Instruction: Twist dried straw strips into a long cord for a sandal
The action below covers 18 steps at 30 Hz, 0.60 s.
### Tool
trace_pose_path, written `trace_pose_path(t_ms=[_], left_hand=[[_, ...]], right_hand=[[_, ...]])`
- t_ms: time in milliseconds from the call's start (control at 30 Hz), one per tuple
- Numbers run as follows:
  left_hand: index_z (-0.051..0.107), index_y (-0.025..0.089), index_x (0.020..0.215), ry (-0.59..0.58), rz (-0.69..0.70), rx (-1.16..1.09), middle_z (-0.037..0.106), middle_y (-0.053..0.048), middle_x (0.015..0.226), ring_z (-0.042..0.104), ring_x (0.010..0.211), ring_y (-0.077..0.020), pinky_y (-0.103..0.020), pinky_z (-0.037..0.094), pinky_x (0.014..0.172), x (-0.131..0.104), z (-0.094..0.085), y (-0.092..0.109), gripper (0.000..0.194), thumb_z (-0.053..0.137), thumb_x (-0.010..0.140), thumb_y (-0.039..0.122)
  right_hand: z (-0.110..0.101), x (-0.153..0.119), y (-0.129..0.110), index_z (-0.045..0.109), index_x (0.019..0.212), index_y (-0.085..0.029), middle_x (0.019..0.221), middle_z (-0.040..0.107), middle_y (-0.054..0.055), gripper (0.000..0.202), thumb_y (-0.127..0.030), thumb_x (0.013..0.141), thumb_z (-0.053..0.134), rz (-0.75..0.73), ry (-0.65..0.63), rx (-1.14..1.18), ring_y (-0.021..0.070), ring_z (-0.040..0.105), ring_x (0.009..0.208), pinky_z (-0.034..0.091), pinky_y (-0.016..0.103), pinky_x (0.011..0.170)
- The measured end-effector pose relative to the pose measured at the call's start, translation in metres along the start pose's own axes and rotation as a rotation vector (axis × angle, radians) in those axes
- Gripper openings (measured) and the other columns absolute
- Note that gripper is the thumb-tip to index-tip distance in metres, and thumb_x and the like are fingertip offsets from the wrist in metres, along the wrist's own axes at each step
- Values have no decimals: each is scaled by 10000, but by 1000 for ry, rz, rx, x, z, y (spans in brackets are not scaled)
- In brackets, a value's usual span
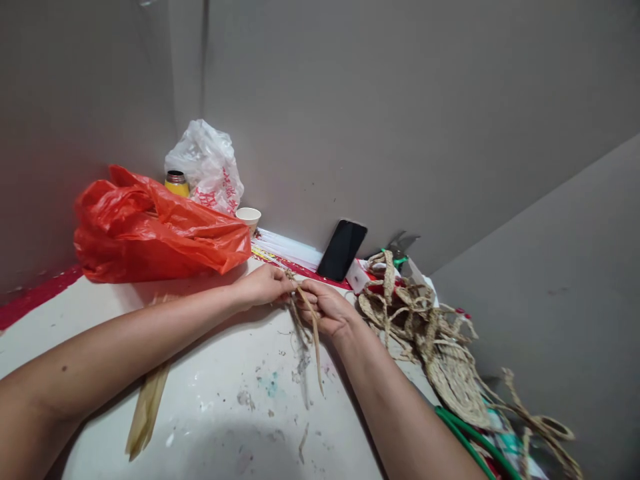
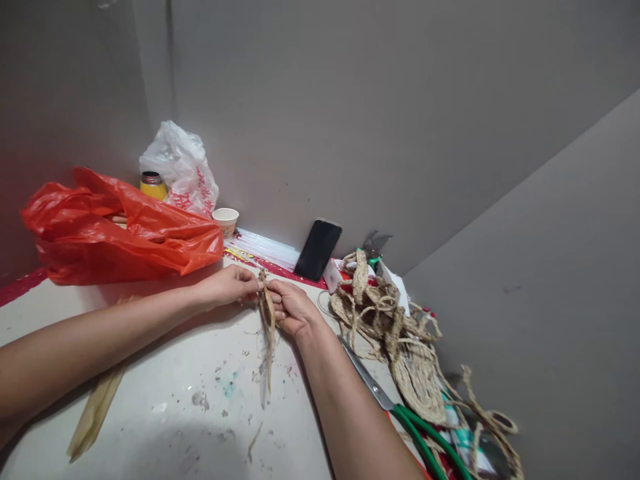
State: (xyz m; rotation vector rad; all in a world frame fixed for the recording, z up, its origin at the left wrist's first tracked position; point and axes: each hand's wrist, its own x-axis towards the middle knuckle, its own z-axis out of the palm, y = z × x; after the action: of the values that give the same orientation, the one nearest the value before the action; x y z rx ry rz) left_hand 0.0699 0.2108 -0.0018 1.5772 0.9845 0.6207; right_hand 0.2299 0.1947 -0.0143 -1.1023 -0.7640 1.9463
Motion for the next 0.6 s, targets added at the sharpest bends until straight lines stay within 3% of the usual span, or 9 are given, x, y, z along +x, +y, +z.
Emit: trace_pose_path(t_ms=[133,233,400,533,600], left_hand=[[487,162,575,-123,-118,-223,389,67,418,277,348,-47,-206,170,387,-3,-4,6,268,576,754,340],[494,162,575,-103,-137,-199,311,91,375,180,332,-41,-223,100,384,-3,-7,7,244,584,754,302],[554,128,601,-37,-64,-62,394,66,430,248,380,-39,-200,170,410,1,-8,3,159,521,748,178],[493,154,609,-117,-148,-127,356,72,414,276,357,-53,-190,184,389,3,-8,0,153,449,755,145],[479,159,623,-154,-191,-155,423,51,454,350,368,-61,-183,220,382,4,-8,0,145,434,759,143]], right_hand=[[-4,0,-2,505,653,-140,389,257,-130,126,-203,721,591,19,-39,-40,7,105,325,117,102,281],[-6,-1,-3,549,686,-123,394,268,-128,95,-206,696,596,32,-70,-74,10,99,336,104,113,288],[-8,-2,0,589,709,-119,388,303,-117,127,-237,694,631,3,-90,-155,18,135,335,98,132,306],[-12,-1,2,573,648,-124,390,337,-106,243,-336,731,656,-81,-76,-334,18,160,332,87,155,320],[-13,-2,2,577,665,-126,406,343,-106,269,-372,739,656,-97,-94,-390,20,171,340,91,162,330]])
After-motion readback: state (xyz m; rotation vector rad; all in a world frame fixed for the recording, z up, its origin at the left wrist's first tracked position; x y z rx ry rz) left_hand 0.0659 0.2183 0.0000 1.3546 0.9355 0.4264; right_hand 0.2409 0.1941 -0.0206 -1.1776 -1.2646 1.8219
